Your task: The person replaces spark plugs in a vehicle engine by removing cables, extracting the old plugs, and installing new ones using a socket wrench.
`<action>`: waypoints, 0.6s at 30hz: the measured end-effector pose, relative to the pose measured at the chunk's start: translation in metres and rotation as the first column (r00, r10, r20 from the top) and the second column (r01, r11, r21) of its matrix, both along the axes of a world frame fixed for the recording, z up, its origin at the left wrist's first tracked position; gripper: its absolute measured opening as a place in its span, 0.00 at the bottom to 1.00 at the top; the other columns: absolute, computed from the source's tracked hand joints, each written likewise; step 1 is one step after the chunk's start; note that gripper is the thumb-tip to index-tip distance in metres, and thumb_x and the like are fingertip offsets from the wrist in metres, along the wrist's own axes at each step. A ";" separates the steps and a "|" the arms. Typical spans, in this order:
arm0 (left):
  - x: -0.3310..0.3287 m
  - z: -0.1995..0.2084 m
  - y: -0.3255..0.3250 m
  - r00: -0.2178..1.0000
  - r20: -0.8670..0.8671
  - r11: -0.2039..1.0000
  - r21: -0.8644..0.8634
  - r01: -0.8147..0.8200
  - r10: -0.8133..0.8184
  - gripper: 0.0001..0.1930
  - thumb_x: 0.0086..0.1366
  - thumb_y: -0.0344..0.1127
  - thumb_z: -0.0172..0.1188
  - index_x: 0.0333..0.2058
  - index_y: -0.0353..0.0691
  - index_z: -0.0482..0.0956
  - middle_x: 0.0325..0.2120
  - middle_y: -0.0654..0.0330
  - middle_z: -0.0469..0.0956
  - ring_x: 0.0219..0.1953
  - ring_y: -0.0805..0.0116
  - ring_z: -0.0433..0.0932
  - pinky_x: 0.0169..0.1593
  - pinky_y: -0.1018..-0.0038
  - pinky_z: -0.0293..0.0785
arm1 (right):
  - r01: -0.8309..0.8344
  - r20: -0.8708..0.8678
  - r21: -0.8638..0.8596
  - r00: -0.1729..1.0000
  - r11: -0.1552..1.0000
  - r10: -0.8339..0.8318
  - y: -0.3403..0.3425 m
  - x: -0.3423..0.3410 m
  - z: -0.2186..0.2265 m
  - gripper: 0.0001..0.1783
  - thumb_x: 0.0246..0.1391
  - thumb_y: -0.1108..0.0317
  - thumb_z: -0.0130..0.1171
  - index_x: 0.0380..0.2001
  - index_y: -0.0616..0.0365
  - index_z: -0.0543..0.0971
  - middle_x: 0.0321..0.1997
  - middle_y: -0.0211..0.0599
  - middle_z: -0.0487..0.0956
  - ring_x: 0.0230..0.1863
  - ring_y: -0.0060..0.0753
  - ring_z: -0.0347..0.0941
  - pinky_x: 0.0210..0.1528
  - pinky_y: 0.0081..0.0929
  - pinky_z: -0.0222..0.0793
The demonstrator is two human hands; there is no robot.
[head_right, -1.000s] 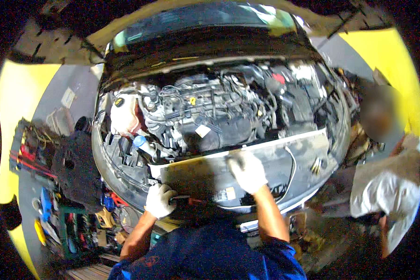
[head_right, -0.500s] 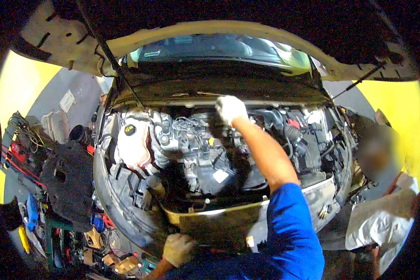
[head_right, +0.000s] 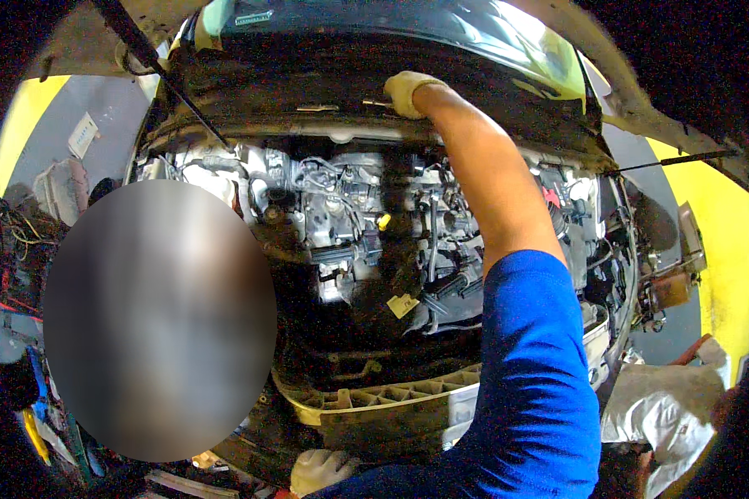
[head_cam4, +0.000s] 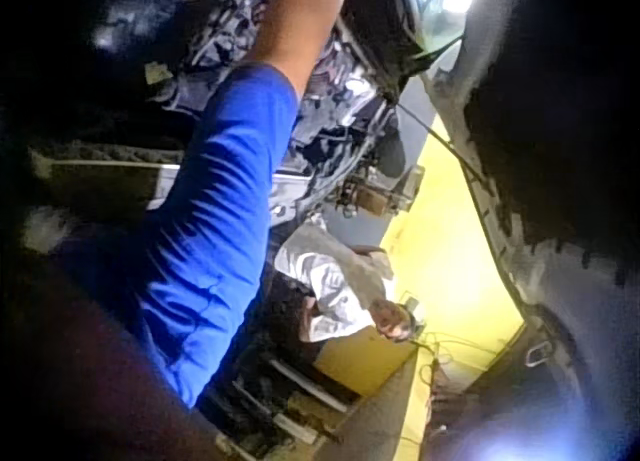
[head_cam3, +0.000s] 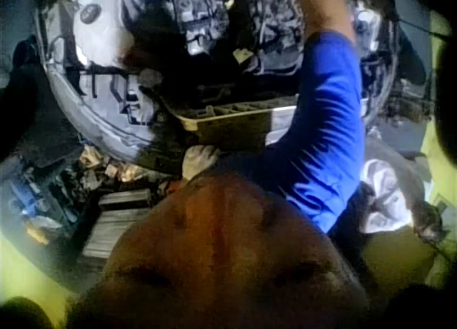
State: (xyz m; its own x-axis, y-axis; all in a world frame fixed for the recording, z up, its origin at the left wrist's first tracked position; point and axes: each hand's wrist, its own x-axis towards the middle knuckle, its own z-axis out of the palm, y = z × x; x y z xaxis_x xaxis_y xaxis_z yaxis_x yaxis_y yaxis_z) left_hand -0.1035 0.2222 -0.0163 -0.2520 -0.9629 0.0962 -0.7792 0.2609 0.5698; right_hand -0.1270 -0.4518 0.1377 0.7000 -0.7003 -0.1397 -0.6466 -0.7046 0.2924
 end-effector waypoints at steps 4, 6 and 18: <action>0.003 0.009 -0.006 1.000 -0.003 1.000 -0.023 0.018 -0.018 0.21 0.47 0.41 0.59 0.42 0.46 0.83 0.41 0.55 0.81 0.40 0.55 0.80 0.45 0.58 0.77 | 0.035 0.029 -0.091 0.999 0.995 -0.033 0.015 0.004 0.012 0.18 0.44 0.67 0.60 0.42 0.57 0.83 0.45 0.50 0.83 0.50 0.53 0.79 0.51 0.44 0.75; 0.004 0.008 -0.006 1.000 0.007 0.999 -0.042 0.027 -0.026 0.19 0.48 0.41 0.61 0.41 0.49 0.84 0.39 0.58 0.81 0.37 0.58 0.80 0.42 0.61 0.77 | 0.045 0.065 -0.199 0.997 0.979 -0.032 0.035 -0.003 0.027 0.20 0.46 0.63 0.62 0.44 0.55 0.82 0.45 0.49 0.83 0.49 0.51 0.80 0.50 0.46 0.76; 0.007 0.007 -0.009 0.999 0.031 0.994 -0.105 0.013 -0.010 0.12 0.47 0.40 0.62 0.33 0.51 0.84 0.31 0.65 0.80 0.31 0.63 0.79 0.30 0.65 0.75 | 0.128 0.970 -0.055 0.241 0.990 0.022 0.262 -0.163 -0.034 0.12 0.55 0.71 0.56 0.43 0.61 0.78 0.36 0.42 0.81 0.34 0.41 0.78 0.40 0.35 0.76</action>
